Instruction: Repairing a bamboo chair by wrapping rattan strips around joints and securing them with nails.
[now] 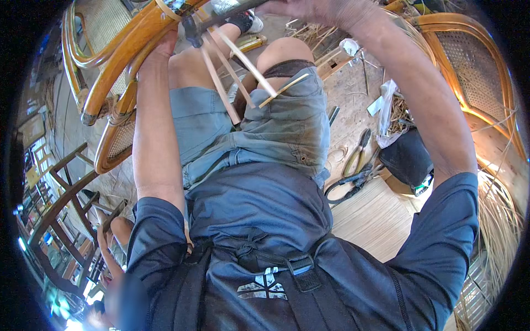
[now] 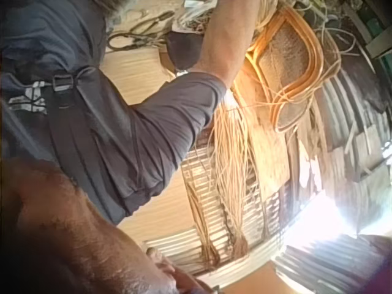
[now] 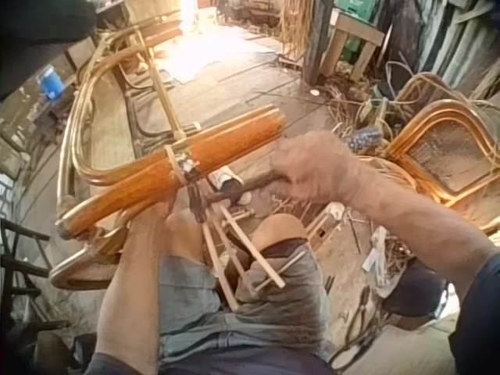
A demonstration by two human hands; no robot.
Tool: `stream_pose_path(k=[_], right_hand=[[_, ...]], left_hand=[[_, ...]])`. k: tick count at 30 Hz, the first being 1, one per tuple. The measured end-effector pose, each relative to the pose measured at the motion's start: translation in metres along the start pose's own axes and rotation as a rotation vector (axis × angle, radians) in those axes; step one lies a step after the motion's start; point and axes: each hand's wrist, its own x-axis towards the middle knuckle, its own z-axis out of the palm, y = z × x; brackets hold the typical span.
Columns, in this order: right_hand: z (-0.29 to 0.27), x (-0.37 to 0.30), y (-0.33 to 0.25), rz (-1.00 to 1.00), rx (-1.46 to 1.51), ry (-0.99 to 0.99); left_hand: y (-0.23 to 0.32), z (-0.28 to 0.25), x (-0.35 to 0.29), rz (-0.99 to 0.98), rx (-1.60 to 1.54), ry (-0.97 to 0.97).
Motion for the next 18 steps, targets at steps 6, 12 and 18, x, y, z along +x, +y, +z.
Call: stream_pose_path(k=[6, 12, 18], right_hand=[[-0.011, -0.055, -0.014, 0.375, 0.24, 0.082], [0.06, -0.185, -0.101, 1.437, 0.596, 0.125], [0.086, -0.256, -0.209, 1.998, 0.652, -0.064]], left_hand=[[0.01, 0.012, -0.01, 0.008, 0.094, 0.054], [-0.004, 0.02, 0.013, 0.016, 0.145, 0.1], [-0.017, 0.021, 0.006, 0.006, 0.211, 0.084]])
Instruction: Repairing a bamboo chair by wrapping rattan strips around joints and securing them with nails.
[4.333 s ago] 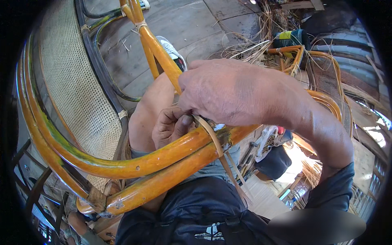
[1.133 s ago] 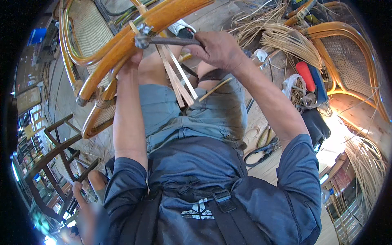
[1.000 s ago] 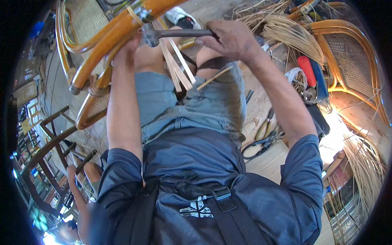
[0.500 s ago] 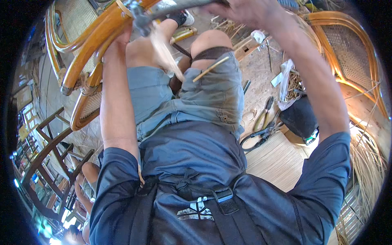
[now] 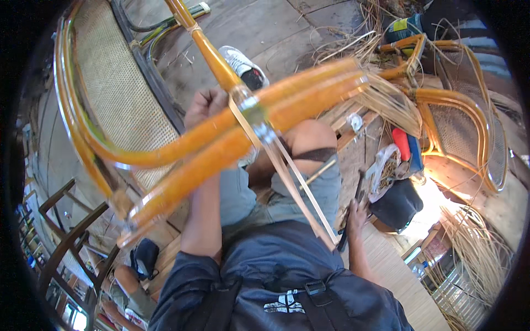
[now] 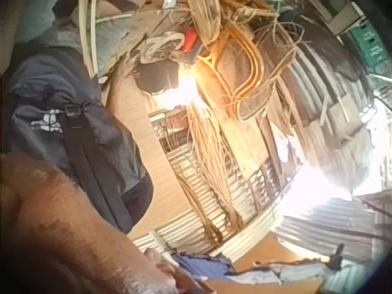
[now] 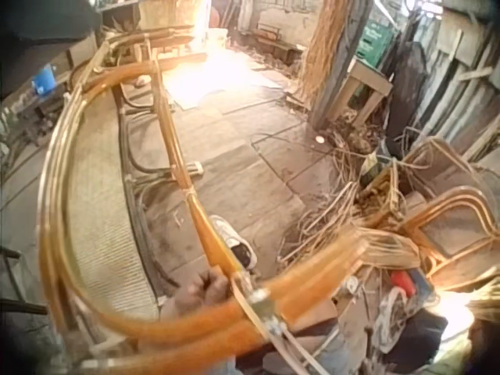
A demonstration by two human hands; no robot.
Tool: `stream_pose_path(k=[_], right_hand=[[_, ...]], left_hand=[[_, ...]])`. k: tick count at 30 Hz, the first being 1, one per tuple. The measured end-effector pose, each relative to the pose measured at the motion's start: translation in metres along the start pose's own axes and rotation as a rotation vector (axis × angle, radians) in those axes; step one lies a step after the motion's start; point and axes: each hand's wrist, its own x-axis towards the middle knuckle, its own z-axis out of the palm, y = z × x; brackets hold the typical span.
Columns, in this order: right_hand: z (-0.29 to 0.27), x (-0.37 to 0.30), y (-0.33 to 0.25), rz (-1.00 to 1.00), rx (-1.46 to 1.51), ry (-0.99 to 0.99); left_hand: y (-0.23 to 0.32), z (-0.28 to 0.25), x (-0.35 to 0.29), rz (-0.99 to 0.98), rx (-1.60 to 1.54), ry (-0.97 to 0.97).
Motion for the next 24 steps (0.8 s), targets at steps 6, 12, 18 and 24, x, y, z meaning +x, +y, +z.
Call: stream_pose_path(k=[6, 12, 18, 24], right_hand=[[0.025, -0.013, 0.026, 0.294, 0.155, -0.049], [-0.013, 0.008, 0.018, 0.349, 0.067, -0.063], [-0.048, 0.003, 0.026, 0.256, -0.129, -0.023], [-0.075, 0.0, 0.03, 0.152, -0.27, 0.016]], left_hand=[[0.029, 0.002, -0.012, 0.057, 0.03, -0.162], [0.015, 0.007, -0.013, 0.01, -0.139, -0.1], [0.01, -0.003, -0.022, -0.111, -0.096, -0.094], [0.007, -0.009, -0.025, -0.147, -0.095, -0.175]])
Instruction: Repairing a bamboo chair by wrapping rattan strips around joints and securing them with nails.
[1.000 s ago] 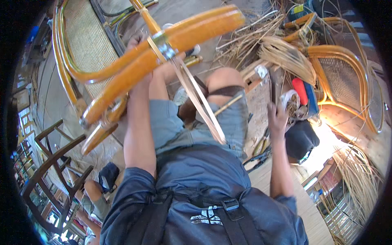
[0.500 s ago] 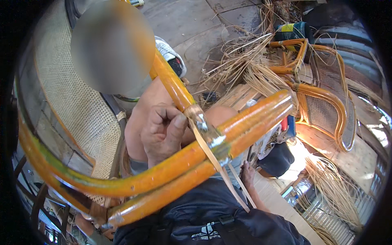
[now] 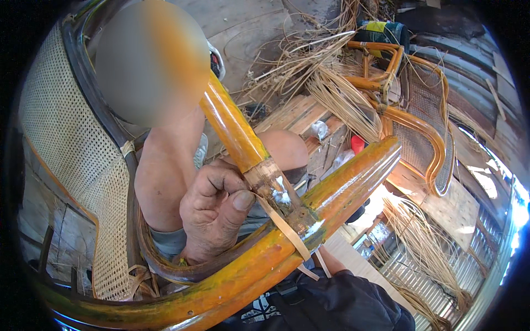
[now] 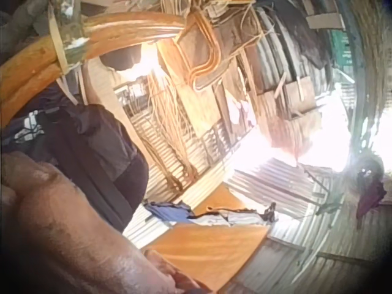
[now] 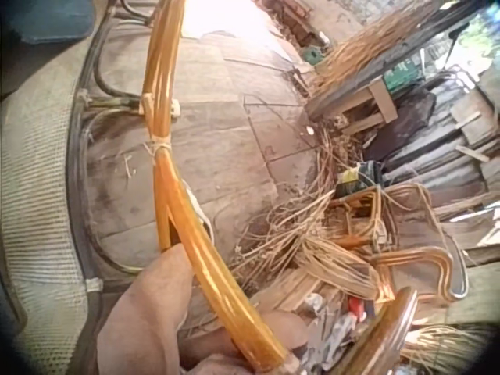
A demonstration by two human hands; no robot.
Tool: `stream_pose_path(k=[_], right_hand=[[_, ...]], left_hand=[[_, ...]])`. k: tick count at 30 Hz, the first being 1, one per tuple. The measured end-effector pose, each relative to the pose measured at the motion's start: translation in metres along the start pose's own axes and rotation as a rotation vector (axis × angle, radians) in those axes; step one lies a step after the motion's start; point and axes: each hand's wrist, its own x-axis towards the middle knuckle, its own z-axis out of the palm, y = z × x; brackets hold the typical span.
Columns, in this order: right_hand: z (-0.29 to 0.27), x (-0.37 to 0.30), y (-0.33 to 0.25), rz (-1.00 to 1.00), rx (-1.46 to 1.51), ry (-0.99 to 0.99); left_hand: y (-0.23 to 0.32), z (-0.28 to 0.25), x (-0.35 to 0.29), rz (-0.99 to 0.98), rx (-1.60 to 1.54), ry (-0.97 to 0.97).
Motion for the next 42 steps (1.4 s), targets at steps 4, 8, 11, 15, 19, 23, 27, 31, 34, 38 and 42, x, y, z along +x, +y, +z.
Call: stream_pose_path(k=[4, 8, 11, 15, 19, 23, 27, 31, 34, 38, 42], right_hand=[[-0.002, -0.012, 0.007, -0.049, -0.059, 0.03], [0.006, -0.031, 0.02, -0.074, -0.088, 0.068], [0.029, -0.045, 0.028, -0.086, -0.082, 0.082], [0.073, -0.062, 0.031, -0.11, -0.069, 0.071], [0.101, -0.052, 0.022, -0.187, -0.1, 0.016], [0.101, -0.029, 0.014, -0.298, -0.183, -0.021], [0.102, -0.004, 0.002, -0.413, -0.253, -0.014], [0.105, 0.013, -0.007, -0.488, -0.284, 0.056], [0.108, 0.004, 0.003, -0.468, -0.275, 0.164], [0.114, -0.023, -0.049, -0.08, -0.231, -0.042], [0.102, -0.021, -0.051, -0.056, -0.032, 0.198]], left_hand=[[0.006, -0.003, 0.001, -0.086, -0.108, -0.079], [0.007, -0.001, 0.002, -0.168, -0.265, -0.121], [0.004, 0.0, 0.0, -0.196, -0.453, -0.117], [-0.003, -0.006, -0.003, -0.144, -0.333, -0.136], [-0.002, 0.0, -0.003, -0.148, -0.362, -0.143], [0.0, -0.005, 0.001, -0.113, -0.349, -0.186], [0.013, -0.01, -0.002, -0.243, -0.427, -0.182], [0.011, -0.002, 0.001, -0.246, -0.483, -0.213], [0.005, 0.008, 0.007, -0.303, -0.538, -0.108], [-0.004, -0.04, -0.002, -0.192, -0.403, -0.208], [-0.019, -0.047, 0.012, -0.205, -0.34, -0.229]])
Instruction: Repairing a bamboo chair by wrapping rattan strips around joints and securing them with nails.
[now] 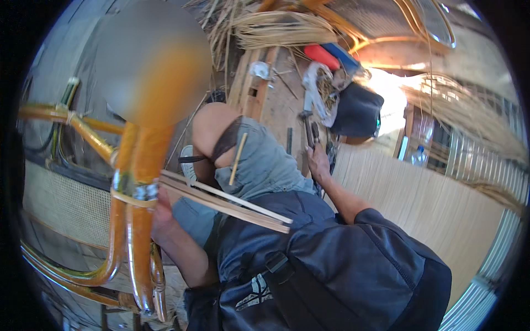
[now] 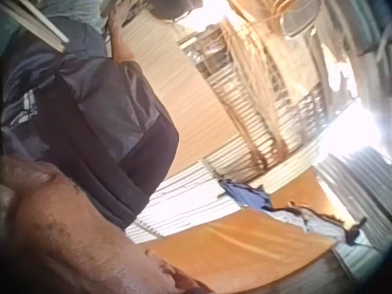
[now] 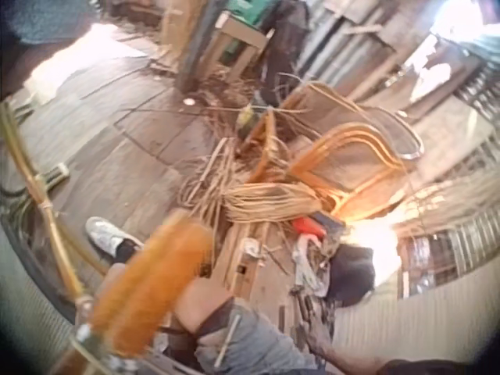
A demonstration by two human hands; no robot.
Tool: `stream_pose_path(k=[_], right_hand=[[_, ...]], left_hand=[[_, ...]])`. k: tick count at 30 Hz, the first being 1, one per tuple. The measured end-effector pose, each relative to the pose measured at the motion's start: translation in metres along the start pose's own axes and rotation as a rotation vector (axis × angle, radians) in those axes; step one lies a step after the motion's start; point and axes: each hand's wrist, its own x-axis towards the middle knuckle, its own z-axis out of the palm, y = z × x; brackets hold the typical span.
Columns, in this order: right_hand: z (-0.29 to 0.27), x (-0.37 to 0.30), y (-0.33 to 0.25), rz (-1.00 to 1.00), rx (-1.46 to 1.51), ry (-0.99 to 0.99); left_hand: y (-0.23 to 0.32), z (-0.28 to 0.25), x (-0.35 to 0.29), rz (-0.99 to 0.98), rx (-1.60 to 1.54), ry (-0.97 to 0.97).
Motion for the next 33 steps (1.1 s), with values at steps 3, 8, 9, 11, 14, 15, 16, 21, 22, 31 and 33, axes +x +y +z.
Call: stream_pose_path(k=[3, 8, 9, 11, 14, 15, 16, 21, 22, 31, 33], right_hand=[[-0.014, -0.003, 0.004, 0.138, 0.104, -0.022], [-0.02, 0.01, -0.002, -0.009, 0.276, 0.101], [-0.02, 0.021, -0.002, -0.167, 0.216, 0.156], [-0.026, 0.043, -0.013, -0.319, 0.167, 0.211], [-0.028, 0.069, -0.042, -0.463, 0.162, 0.293], [-0.022, 0.08, -0.045, -0.47, 0.062, 0.281], [-0.016, 0.088, -0.049, -0.487, -0.037, 0.267], [-0.001, 0.101, -0.073, -0.403, -0.173, 0.173], [-0.003, 0.103, -0.077, -0.327, -0.305, 0.078], [-0.115, 0.085, -0.14, -0.331, 0.486, -0.049], [-0.154, 0.05, -0.206, -0.447, 0.745, -0.094]], left_hand=[[-0.004, -0.007, 0.005, 0.028, 0.046, 0.014], [0.005, 0.019, 0.004, -0.024, -0.064, -0.078], [0.005, 0.024, 0.003, 0.008, -0.017, -0.047], [0.005, 0.019, 0.005, 0.07, 0.032, 0.092], [0.015, 0.004, 0.005, -0.003, 0.083, 0.173], [0.013, 0.004, 0.006, -0.005, 0.089, 0.171], [0.012, 0.007, 0.006, 0.007, 0.118, 0.151], [0.019, -0.003, -0.001, 0.151, 0.267, 0.147], [0.017, -0.013, -0.003, 0.134, 0.25, 0.079], [-0.003, 0.019, 0.004, 0.088, -0.009, 0.253], [-0.003, 0.027, 0.01, 0.067, -0.104, 0.253]])
